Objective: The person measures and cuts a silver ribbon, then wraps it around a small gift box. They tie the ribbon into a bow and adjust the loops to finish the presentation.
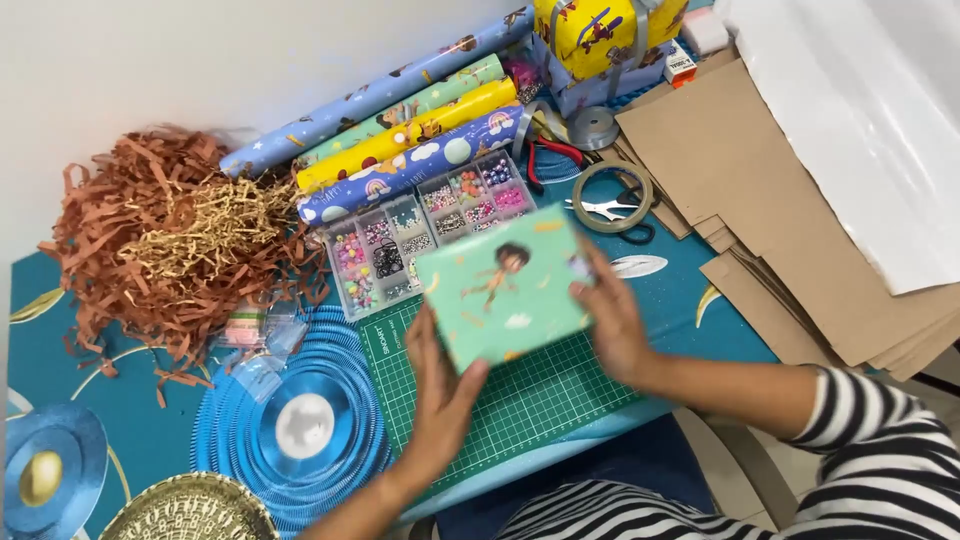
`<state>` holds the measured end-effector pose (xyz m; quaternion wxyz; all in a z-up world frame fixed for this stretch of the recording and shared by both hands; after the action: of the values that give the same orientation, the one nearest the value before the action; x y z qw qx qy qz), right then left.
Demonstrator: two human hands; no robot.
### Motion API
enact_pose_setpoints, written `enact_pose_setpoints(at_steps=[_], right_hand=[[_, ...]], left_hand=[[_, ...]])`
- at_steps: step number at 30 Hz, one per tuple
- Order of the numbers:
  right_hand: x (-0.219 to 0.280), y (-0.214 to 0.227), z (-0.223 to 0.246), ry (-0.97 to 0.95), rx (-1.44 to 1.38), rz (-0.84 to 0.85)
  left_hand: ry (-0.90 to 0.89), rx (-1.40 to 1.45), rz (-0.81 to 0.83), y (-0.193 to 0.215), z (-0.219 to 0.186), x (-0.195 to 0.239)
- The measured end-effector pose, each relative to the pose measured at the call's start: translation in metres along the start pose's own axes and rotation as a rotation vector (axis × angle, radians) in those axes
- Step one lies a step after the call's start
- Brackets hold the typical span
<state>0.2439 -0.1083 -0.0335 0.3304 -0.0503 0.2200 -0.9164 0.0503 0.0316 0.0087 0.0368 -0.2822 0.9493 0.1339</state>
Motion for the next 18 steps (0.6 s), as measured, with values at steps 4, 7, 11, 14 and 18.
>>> enact_pose_setpoints(at_steps=[4, 7, 11, 14, 18], right_hand=[[-0.050, 0.016, 0.073, 0.159, 0.042, -0.123], [-0.102, 0.103, 0.069, 0.312, 0.114, -0.222], [-0.123, 0.146, 0.066, 0.373, 0.302, -0.217], [-0.110, 0.134, 0.061, 0.463, 0.390, -0.257], [-0.098, 0.119, 0.075, 0.523, 0.237, -0.312]], left_hand=[[-0.095, -0.118, 0.129, -0.028, -0.037, -0.065], [-0.115, -0.192, 0.244, -0.048, -0.030, -0.121], [-0.431, -0.485, -0.040, -0.049, -0.036, -0.209], [-0.534, -0.641, -0.032, -0.082, -0.045, -0.271], [-0.619, -1.076, 0.216, -0.142, -0.032, -0.333]])
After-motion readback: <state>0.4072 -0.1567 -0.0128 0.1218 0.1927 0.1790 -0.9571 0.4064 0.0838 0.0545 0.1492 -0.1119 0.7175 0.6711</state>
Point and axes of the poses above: each hand's wrist, its own x-axis away from the middle knuckle, its own y-axis out of the back of the hand, z = x × y, the point moved 6 cm from there along -x, towards the middle knuckle, and after that the axes turned 8 degrees about -x, right-handed, at the moved point
